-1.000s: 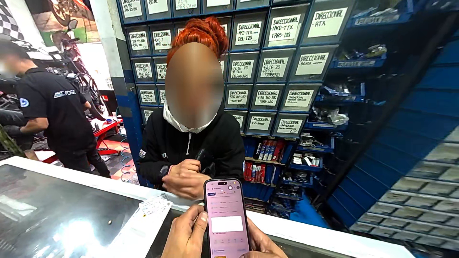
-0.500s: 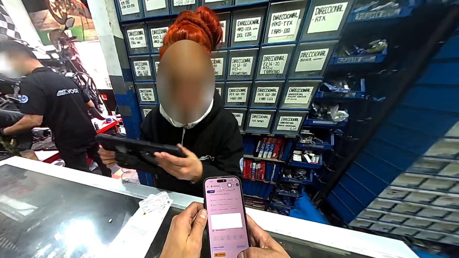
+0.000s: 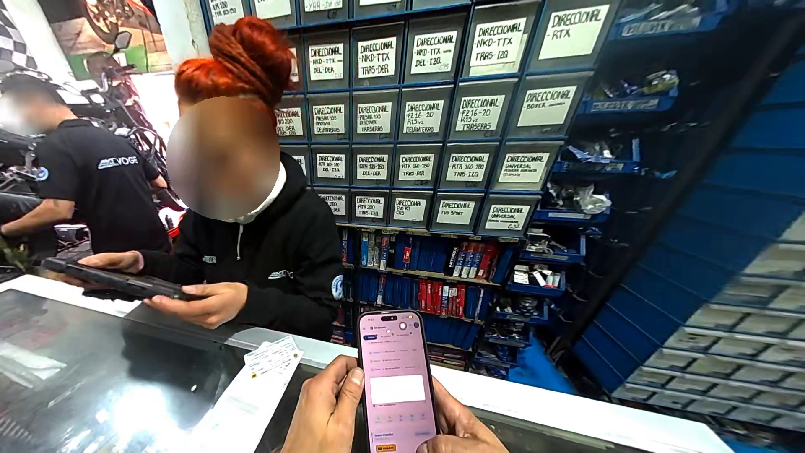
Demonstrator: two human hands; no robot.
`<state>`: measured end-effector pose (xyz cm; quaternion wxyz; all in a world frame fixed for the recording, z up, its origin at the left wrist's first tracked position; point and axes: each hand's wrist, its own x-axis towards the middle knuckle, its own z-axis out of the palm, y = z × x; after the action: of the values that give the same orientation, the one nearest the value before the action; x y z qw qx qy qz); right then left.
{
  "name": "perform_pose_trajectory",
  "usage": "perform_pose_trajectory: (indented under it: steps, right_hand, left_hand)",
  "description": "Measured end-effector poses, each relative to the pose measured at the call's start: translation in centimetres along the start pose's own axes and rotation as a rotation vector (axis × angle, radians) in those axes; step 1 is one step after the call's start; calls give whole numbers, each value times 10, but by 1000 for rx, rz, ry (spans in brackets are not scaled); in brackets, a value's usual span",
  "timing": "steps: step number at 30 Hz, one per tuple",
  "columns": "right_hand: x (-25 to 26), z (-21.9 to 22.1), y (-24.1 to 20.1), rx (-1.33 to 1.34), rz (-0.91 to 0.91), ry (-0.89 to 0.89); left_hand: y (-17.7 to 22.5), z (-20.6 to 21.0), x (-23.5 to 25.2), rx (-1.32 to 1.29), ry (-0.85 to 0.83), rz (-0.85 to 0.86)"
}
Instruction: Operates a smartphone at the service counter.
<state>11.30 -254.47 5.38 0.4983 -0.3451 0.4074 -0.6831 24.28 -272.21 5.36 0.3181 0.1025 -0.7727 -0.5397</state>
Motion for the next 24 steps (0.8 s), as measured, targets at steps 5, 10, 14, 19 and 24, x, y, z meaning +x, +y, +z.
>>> perform_pose_trajectory:
  steps: [5, 10, 14, 19, 24]
  right_hand:
    - [0, 1, 0, 10, 7, 47]
    - [0, 1, -1, 10, 2, 1]
    - [0, 0, -1, 9, 1, -2]
    - [1, 2, -2, -35, 28, -2]
    - [6, 1, -4, 6, 135, 105]
  left_hand:
    - [0, 0, 0, -8, 0, 9]
    - [0, 0, 0, -6, -2, 1]
    - [1, 1, 0, -9, 2, 3]
    - [2, -2, 3, -14, -10, -126]
    - [3, -19, 16, 249, -207, -430]
